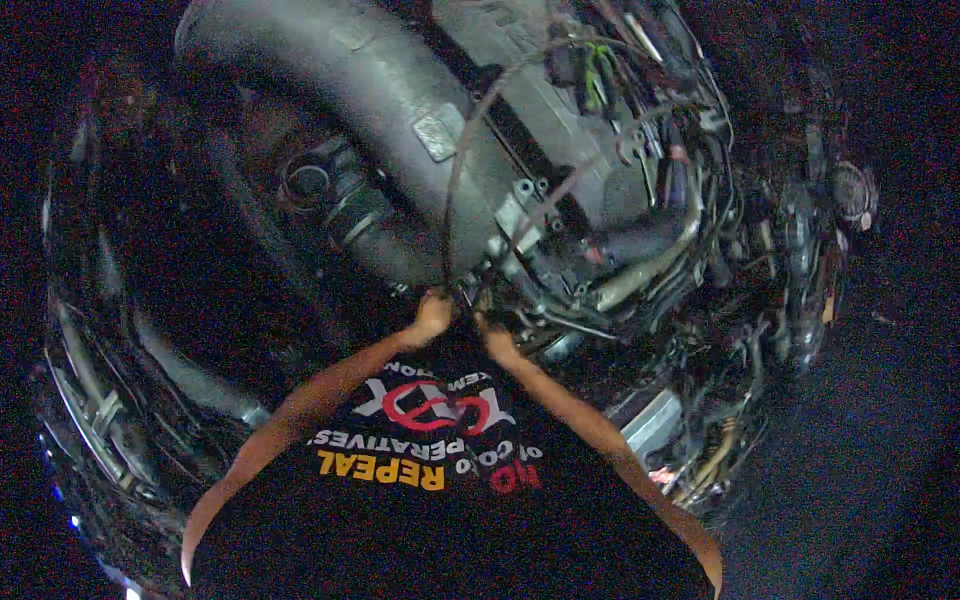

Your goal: The person works on a large engine using a wrench and a socket wrench, loosening and tightening bolts around the cylinder head and turbocharger area while managing cables and hoses.

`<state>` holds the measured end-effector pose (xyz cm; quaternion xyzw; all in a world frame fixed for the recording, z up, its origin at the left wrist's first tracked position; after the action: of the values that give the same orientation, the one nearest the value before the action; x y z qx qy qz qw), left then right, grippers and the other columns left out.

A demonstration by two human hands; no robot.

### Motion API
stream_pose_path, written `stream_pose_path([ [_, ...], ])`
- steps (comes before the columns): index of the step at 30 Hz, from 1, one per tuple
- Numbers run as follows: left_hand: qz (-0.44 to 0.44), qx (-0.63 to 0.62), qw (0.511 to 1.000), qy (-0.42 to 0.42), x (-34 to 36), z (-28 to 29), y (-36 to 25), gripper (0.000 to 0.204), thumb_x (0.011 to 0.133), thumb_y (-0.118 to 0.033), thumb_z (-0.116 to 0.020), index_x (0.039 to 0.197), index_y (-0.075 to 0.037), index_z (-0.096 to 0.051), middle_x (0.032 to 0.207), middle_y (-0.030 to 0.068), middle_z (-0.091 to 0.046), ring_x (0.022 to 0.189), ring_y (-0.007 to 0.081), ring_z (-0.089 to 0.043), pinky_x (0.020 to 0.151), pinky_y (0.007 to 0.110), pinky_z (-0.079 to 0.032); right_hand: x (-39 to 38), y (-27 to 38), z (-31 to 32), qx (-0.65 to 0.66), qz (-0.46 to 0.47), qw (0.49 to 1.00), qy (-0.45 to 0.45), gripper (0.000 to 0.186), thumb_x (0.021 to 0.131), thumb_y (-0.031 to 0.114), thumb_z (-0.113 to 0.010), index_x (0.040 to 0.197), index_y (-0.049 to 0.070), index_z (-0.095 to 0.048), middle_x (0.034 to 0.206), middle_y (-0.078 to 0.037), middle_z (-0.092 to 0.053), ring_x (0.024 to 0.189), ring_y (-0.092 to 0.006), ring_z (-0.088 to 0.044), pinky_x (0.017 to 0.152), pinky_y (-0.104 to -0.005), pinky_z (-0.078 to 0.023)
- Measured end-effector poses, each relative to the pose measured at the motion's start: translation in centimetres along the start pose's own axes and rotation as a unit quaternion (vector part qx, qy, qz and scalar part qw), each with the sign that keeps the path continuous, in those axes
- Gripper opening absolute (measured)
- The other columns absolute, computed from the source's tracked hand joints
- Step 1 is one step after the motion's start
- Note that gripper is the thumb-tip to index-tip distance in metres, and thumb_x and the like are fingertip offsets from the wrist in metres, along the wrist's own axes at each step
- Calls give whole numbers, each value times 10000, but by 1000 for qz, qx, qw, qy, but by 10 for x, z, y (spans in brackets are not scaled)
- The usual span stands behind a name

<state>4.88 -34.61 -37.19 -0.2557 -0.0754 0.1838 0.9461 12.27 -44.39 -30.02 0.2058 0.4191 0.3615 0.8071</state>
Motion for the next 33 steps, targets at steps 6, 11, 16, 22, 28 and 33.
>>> stream_pose_path([
  [6, 156, -404, 901, -1, 0, 73, 5, 226, 845, -159, -450, 1005, -34, -548, 839, 190, -575, 782, 328, -569, 694, 425, -454, -5, -70, -25, -246, 173, 951, 69, 589, 750, 3, -486, 1319, 25, -335, 1135, -268, -507, 998, -405, -517, 858, -441, -421],
  [11, 28, -255, 936, 240, 7, 85, -16, 299, 869, -263, -458, 1081, -67, -531, 1012, 210, -565, 918, 378, -564, 753, 460, -457, -20, -89, -27, -284, -4, 937, 205, 577, 767, 76, -522, 1311, 18, -340, 1197, -254, -470, 1049, -407, -481, 890, -447, -396],
  [16, 174, -288, 898, 283, -1, 62, -5, 439, 828, -438, -489, 1083, -83, -532, 1074, 198, -549, 969, 380, -556, 760, 474, -476, -29, -68, -27, -322, 125, 922, 174, 552, 786, 133, -529, 1311, 67, -369, 1149, -272, -491, 1052, -441, -452, 901, -493, -367],
  [22, 146, -213, 929, 267, 3, 51, -7, 481, 816, -491, -476, 1066, -85, -538, 974, 177, -600, 917, 374, -584, 745, 481, -488, -32, -95, -25, -304, 61, 940, 142, 585, 787, 116, -511, 1342, 86, -331, 1005, -254, -549, 906, -420, -519, 823, -481, -413],
  [28, 173, -306, 890, 290, 2, 37, -4, 525, 820, -534, -441, 1091, -90, -515, 1060, 200, -570, 945, 362, -574, 777, 462, -477, -31, -88, -20, -291, 70, 946, 122, 638, 777, 117, -505, 1375, 109, -283, 899, -248, -575, 809, -382, -567, 760, -463, -449],
  [33, 171, -319, 890, 278, -3, 12, -8, 556, 829, -546, -416, 1128, -83, -485, 1130, 190, -540, 1004, 360, -545, 848, 454, -444, -27, -105, -25, -312, 66, 939, 129, 635, 777, 128, -501, 1373, 112, -284, 908, -244, -571, 826, -359, -572, 767, -447, -450],
])
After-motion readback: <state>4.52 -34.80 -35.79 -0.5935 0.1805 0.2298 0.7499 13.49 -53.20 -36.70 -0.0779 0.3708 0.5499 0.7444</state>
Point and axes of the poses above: each hand's wrist, its own x-axis towards the middle knuckle, its own z-axis out of the back of the hand, y = z × x, the point moved 8 cm from there along x, towards the middle knuckle
